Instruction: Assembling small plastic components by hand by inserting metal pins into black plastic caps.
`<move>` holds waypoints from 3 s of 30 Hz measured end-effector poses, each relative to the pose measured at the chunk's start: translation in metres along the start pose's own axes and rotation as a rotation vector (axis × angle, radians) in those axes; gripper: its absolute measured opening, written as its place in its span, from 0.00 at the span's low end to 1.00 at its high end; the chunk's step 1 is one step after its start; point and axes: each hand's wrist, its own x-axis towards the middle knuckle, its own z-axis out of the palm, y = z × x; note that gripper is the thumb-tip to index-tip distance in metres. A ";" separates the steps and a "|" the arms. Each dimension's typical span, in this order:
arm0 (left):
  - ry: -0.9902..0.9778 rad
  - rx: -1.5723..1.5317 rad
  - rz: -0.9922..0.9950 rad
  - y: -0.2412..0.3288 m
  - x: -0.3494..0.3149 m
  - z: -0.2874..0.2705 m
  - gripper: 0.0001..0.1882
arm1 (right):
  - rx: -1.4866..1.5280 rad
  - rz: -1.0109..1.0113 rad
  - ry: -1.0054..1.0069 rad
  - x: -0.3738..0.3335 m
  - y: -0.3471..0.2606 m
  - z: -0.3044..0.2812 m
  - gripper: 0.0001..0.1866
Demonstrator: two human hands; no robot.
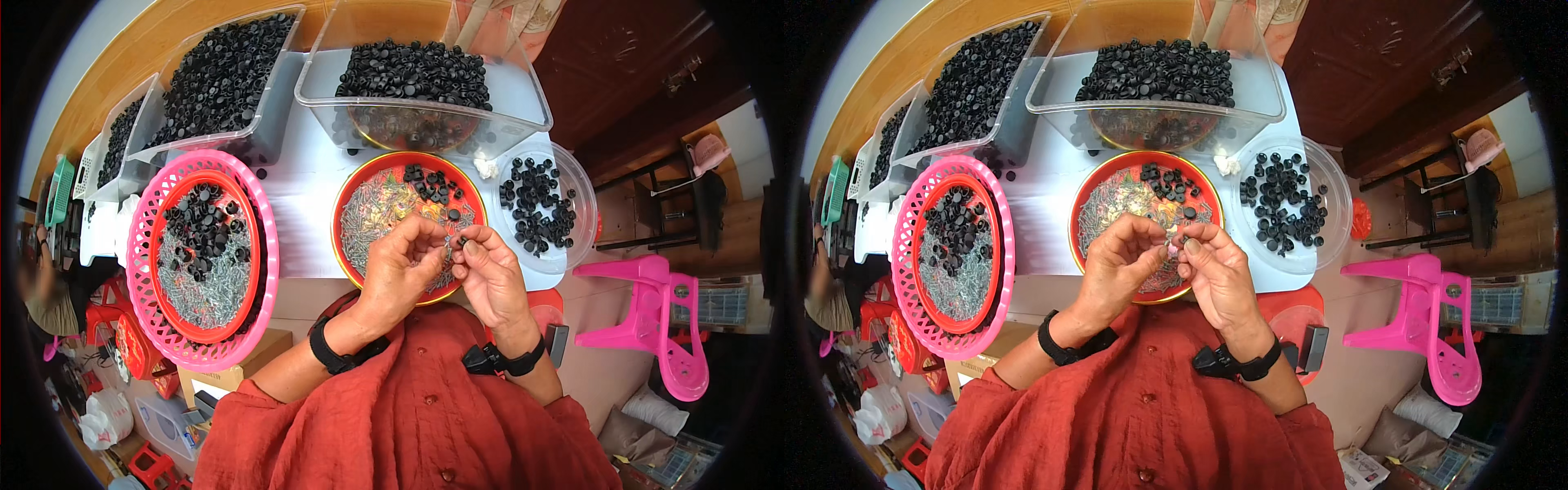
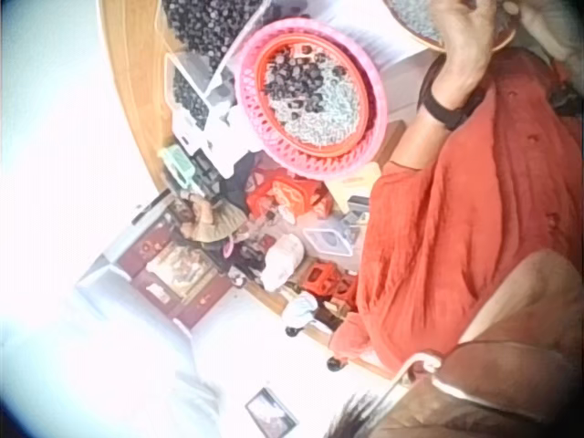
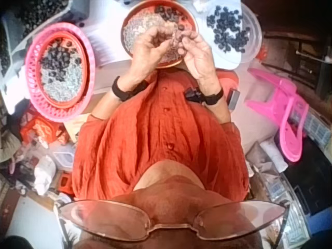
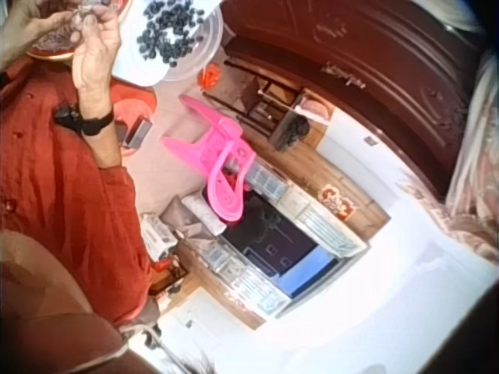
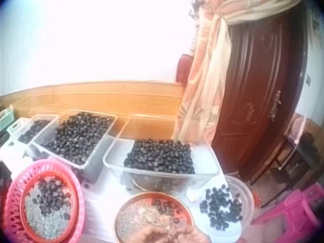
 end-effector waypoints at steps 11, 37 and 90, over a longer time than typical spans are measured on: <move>0.028 0.399 0.228 0.012 0.005 0.010 0.07 | 0.003 -0.008 0.075 0.002 0.001 0.005 0.09; -0.203 0.497 0.181 0.027 0.019 0.027 0.12 | -0.306 -0.137 0.083 -0.012 -0.011 -0.026 0.08; -0.264 -0.077 0.015 0.015 0.020 -0.019 0.11 | -0.682 -0.447 0.093 -0.008 -0.023 0.035 0.06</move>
